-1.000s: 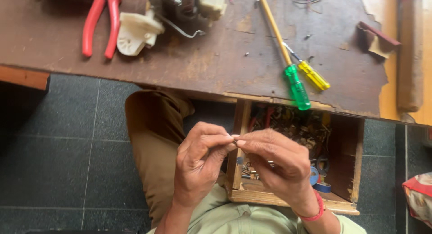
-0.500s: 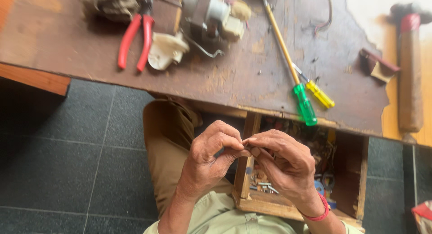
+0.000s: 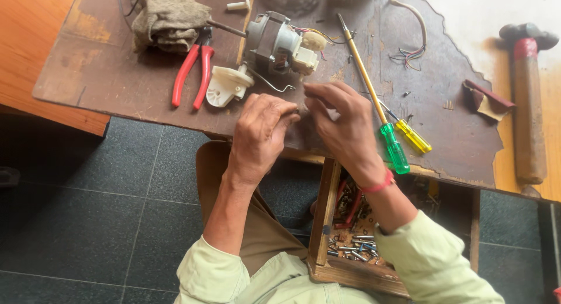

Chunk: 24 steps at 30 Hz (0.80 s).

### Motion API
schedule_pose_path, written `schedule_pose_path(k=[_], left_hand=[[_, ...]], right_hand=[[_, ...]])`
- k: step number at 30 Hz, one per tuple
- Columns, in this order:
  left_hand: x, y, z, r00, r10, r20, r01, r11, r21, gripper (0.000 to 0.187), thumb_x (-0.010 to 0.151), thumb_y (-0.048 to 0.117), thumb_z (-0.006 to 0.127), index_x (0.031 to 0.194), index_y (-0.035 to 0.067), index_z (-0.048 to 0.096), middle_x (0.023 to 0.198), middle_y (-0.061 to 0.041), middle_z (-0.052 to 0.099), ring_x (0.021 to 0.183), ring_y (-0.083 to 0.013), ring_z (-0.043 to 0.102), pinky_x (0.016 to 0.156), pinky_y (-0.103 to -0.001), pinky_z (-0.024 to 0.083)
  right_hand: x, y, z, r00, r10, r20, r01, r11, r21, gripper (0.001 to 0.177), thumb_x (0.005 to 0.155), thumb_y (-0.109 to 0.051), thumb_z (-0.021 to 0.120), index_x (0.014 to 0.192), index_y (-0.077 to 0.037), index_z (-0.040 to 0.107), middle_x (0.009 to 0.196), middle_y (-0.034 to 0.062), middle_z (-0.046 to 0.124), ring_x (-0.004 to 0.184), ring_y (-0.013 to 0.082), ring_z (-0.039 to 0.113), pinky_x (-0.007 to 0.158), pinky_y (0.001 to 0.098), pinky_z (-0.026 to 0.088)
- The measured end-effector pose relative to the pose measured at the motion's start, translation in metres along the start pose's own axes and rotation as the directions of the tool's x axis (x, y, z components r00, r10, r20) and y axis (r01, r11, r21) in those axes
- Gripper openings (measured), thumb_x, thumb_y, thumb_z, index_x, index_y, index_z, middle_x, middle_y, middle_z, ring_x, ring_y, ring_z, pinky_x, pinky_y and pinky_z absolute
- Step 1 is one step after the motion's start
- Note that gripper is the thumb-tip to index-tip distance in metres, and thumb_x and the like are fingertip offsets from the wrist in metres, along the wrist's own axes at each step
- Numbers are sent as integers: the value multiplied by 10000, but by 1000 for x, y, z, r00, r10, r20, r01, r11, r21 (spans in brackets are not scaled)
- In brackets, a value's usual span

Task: The person works on a motor assembly and small electrical components at a workbench, sorting through a drawer of hardware and handling small parts by hand.

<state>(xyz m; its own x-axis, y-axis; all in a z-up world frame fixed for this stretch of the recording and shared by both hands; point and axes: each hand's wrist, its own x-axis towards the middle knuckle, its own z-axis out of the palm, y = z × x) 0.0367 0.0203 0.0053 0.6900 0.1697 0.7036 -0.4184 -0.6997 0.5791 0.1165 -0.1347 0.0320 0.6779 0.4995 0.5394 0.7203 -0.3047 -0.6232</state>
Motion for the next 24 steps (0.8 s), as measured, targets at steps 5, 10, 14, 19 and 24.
schedule_pose_path(k=[5,10,14,19,24], left_hand=[[3,3,2,997,-67,44,61,988,139,223,830,-57,736,1011,67,697,990,-72,657,960,-282,613,854,-401,523],[3,8,7,994,-102,-47,108,982,156,198,856,-45,748,1006,79,712,996,-51,679,961,-272,617,858,-392,523],[3,4,4,995,-76,-57,84,982,167,246,844,-65,736,1038,86,723,1029,-47,709,962,-266,642,877,-402,525],[6,0,7,995,-81,-59,88,988,130,267,845,-69,727,1067,78,715,1051,-69,726,986,-268,711,863,-388,543],[8,8,19,983,-107,-151,130,980,148,218,889,-47,744,1072,67,709,1022,-86,736,958,-269,734,841,-362,579]], right_hand=[[10,4,18,989,143,25,-143,990,3,207,906,-39,714,1108,-48,757,1034,134,742,795,235,725,706,328,568],[10,8,21,981,191,26,-192,964,186,177,930,8,689,1084,-47,755,1032,89,739,897,159,722,753,289,570],[10,16,20,980,192,46,-195,906,377,169,951,43,683,1092,-24,749,1044,45,741,989,91,714,862,248,586],[7,23,21,936,330,123,-346,791,505,161,947,28,695,1096,-11,742,1003,23,747,938,59,700,826,221,574],[7,25,22,956,275,98,-285,803,523,185,933,38,701,1106,-7,749,993,23,745,929,52,677,813,216,557]])
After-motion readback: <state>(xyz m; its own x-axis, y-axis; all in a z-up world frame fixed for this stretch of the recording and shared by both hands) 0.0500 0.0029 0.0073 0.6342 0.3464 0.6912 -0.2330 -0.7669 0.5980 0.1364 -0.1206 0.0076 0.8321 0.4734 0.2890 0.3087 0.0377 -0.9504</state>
